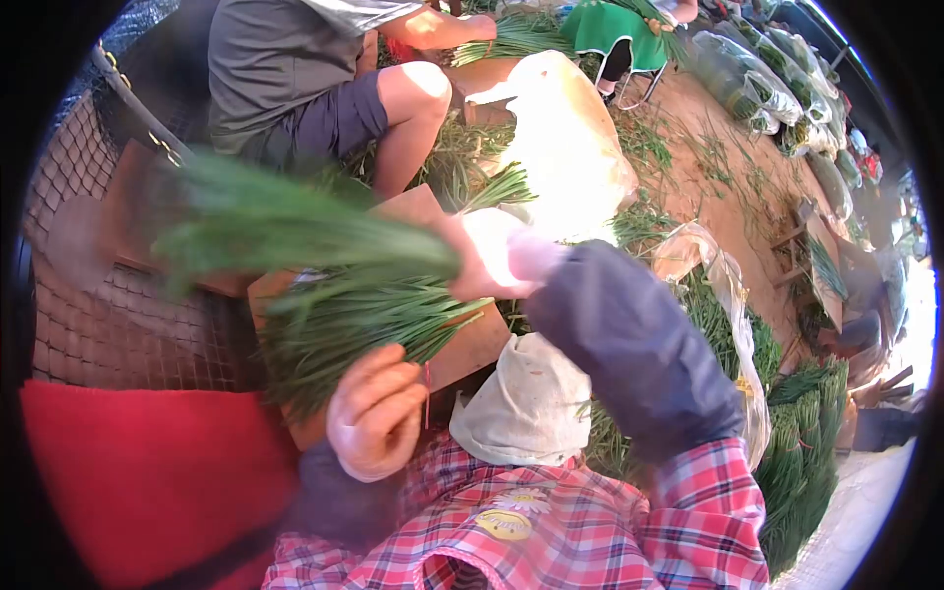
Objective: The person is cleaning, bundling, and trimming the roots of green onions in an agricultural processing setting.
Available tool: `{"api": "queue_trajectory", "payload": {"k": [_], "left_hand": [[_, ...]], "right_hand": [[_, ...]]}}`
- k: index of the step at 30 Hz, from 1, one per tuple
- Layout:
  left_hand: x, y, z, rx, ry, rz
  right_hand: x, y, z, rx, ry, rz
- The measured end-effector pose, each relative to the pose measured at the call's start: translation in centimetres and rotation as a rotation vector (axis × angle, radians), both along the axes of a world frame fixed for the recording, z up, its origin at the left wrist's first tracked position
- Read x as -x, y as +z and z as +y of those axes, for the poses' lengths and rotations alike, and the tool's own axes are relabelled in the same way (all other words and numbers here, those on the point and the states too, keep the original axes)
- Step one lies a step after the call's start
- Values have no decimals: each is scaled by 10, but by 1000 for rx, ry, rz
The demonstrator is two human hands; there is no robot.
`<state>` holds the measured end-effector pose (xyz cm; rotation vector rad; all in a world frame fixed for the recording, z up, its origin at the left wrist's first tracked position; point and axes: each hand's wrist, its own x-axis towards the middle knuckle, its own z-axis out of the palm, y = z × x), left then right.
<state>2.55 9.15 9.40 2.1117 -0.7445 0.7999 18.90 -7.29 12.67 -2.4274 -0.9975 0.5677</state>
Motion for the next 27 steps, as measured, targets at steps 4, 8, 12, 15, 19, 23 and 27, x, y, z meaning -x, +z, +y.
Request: {"api": "queue_trajectory", "payload": {"k": [4, 8, 12, 15, 19, 23, 27], "left_hand": [[-40, -4, 23, -234, 256, 128], [-103, -102, 37, -572, 396, 638], [-104, -125, 39, -598, 430, 592], [-103, -119, 36, -603, 473, 610], [-103, -112, 29, -602, 489, 609], [-99, -114, 33, -591, 492, 587], [-99, -118, 41, -596, 445, 567]], "right_hand": [[-22, -81, 66, 112, 152, -239], [-29, -157, 70, 103, 135, -437], [-41, -138, 39, -347, 3, -174], [-67, -158, -10, -722, -469, 19], [-57, -196, 0, -719, -600, 177], [-55, -210, 8, -828, -579, 254], [-27, -131, -36, -779, -545, 340]]}}
